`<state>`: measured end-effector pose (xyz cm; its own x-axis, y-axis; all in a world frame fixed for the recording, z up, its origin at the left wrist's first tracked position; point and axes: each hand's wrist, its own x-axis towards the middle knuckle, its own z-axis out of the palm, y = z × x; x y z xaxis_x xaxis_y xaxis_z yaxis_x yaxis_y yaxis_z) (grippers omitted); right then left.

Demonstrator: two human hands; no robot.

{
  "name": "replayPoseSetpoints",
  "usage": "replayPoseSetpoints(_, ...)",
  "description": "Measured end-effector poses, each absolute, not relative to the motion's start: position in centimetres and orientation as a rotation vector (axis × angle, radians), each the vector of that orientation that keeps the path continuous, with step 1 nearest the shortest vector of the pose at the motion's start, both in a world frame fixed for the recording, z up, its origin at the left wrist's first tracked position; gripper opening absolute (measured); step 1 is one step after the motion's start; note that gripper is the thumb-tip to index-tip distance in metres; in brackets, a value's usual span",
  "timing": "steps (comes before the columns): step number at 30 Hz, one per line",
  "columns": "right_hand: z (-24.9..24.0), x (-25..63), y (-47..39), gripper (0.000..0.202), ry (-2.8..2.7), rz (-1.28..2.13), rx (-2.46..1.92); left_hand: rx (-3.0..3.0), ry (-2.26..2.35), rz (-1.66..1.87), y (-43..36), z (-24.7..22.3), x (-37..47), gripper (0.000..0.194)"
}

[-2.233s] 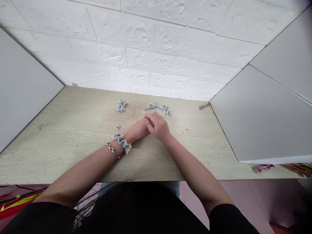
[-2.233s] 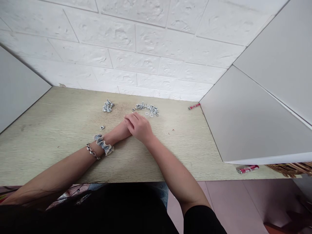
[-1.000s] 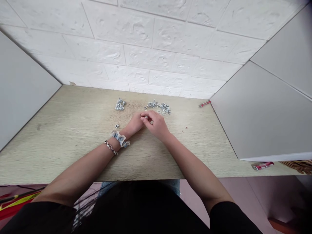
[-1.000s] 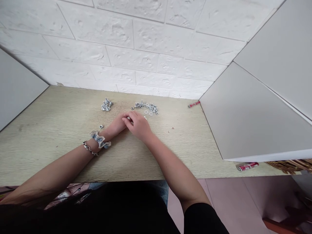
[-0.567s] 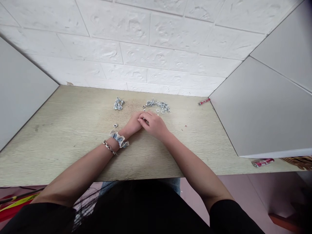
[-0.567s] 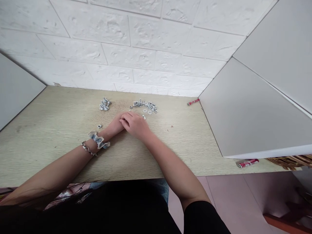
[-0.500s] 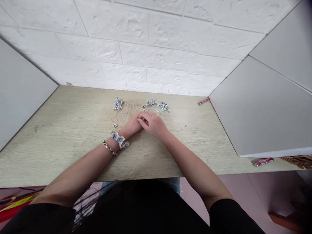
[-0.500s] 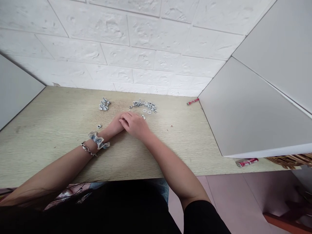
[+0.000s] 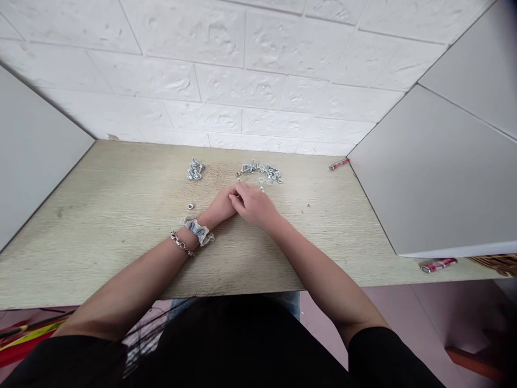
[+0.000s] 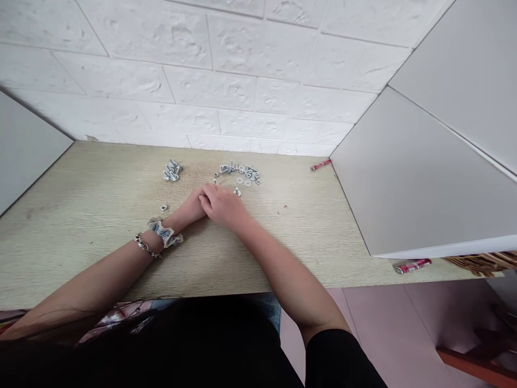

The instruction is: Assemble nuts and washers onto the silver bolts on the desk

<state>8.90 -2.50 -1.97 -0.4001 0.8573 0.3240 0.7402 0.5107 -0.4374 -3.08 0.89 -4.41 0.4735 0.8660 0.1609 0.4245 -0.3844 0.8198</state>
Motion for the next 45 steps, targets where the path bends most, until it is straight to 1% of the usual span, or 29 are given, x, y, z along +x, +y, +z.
replayPoseSetpoints(15,-1.0,9.0,-2.9,0.011,-2.289,0.346,-1.348,2.058,1.098,0.722,0.5,-3.7,-3.0,0.015)
replayPoseSetpoints(22,-1.0,9.1,-2.7,0.012,-2.297,0.354,-1.343,2.086,1.114,0.714,1.1,-4.7,-3.2,0.009)
replayPoseSetpoints(27,-1.0,9.3,-2.6,0.014,-2.253,0.349,-1.299,2.092,1.17,0.754,1.4,-4.9,-3.1,0.009)
replayPoseSetpoints(30,-1.3,9.4,-2.3,0.015,-2.134,0.343,-1.292,2.002,1.209,0.784,1.1,-4.2,-2.8,0.011)
replayPoseSetpoints(34,-2.0,9.8,-1.6,0.016,-1.927,0.337,-1.238,1.864,1.222,0.742,0.4,-3.2,-2.6,0.022)
replayPoseSetpoints(38,-2.5,10.1,-1.1,0.016,-1.834,0.325,-1.186,1.596,1.112,0.717,0.4,-3.0,-2.6,0.028)
replayPoseSetpoints(42,-2.8,10.2,-0.9,0.013,-1.86,0.319,-1.148,1.278,0.939,0.774,0.6,-3.0,-2.8,0.026)
replayPoseSetpoints(45,-3.0,10.1,-0.9,0.012,-1.882,0.295,-1.134,1.181,0.936,0.75,0.7,-3.0,-2.8,0.023)
